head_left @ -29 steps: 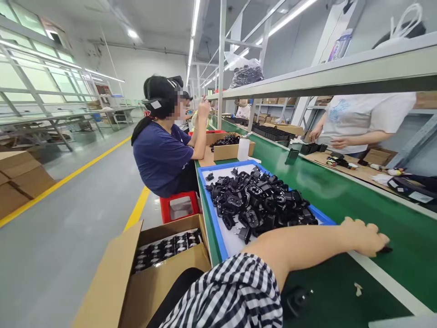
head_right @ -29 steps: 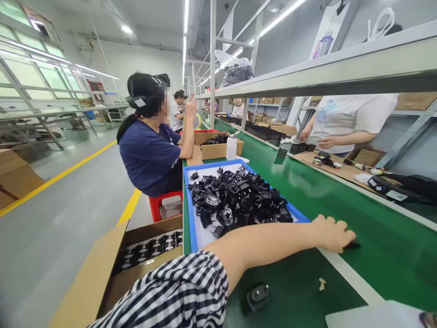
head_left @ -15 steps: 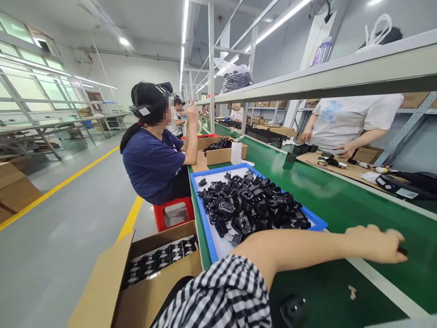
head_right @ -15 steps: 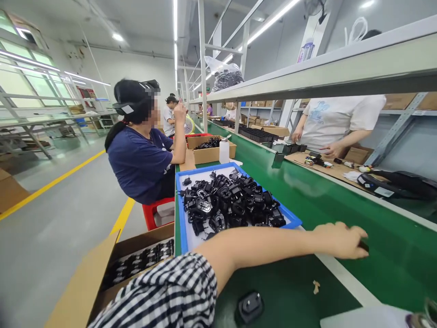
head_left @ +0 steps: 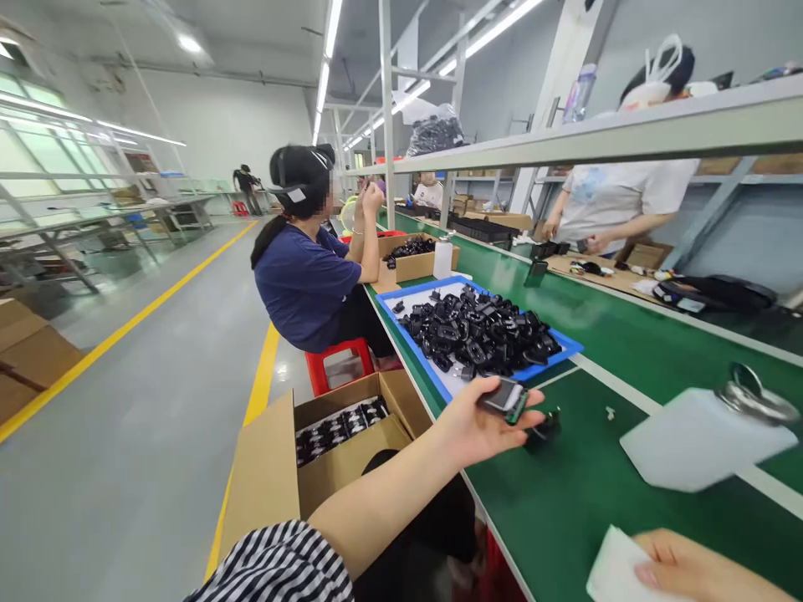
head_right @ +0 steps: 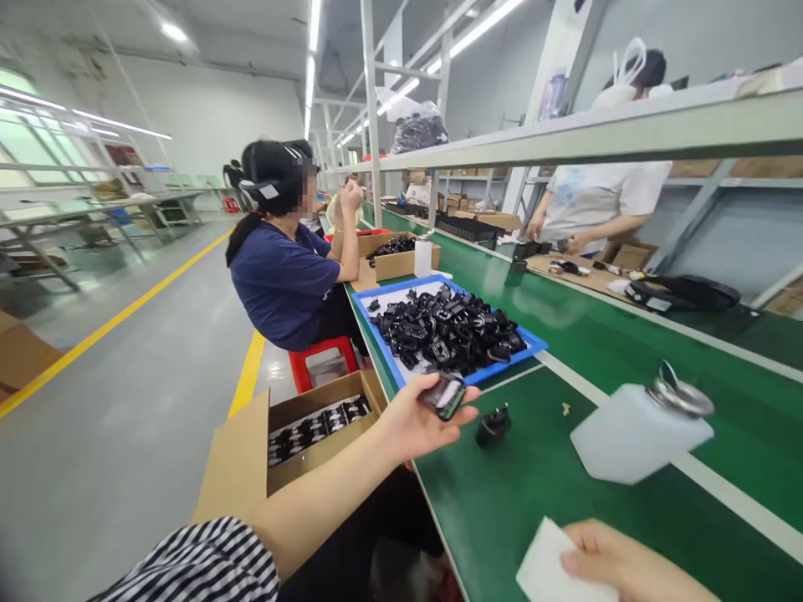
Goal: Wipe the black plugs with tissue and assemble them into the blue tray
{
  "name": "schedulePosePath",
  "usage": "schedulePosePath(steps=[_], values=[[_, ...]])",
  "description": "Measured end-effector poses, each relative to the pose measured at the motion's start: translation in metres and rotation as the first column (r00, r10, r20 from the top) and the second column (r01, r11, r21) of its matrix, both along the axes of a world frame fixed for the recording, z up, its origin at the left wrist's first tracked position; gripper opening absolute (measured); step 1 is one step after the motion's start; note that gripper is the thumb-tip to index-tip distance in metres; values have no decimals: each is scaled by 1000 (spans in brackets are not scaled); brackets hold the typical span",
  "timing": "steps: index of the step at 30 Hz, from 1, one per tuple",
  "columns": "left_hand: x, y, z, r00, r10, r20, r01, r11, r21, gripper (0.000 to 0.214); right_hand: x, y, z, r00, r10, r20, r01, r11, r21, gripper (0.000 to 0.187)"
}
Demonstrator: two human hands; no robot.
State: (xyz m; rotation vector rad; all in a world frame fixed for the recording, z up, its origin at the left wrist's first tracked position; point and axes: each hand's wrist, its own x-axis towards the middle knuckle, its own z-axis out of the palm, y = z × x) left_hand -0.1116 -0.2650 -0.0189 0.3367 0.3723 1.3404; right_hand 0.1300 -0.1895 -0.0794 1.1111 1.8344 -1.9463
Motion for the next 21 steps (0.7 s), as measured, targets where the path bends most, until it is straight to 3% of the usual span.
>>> schedulePosePath(steps=[2,5,8,11,12,14,17,19,21], values=[[-5,-20,-18,991,107,79,-98,989,-107,26,-2,-7,10,998,-56,-26,56,998,4,43],[-9,-36,-31,966,235,106,-211,957,-198,22,-2,-13,23,995,-85,-54,87,995,41,35],[-9,-44,-33,974,210,80,-197,969,-148,21,-7,-16,36,992,-94,-90,101,991,82,33],[-5,-51,-33,977,213,29,-211,976,-49,19,-24,-26,54,968,-168,-187,206,956,210,34],[-3,-54,-33,975,221,8,-220,975,-25,19,-33,-31,60,951,-200,-236,265,919,290,36],[1,-57,-34,971,237,-29,-237,971,9,17,-52,-44,71,918,-230,-323,370,790,489,36],[5,-62,-35,964,255,-71,-255,967,15,16,-84,-66,78,891,-218,-399,453,501,738,31],[6,-64,-37,959,266,-96,-268,963,-11,17,-103,-80,75,868,-172,-465,495,343,798,28],[6,-66,-39,951,285,-123,-293,955,-51,18,-118,-92,67,840,-50,-540,534,248,808,26]])
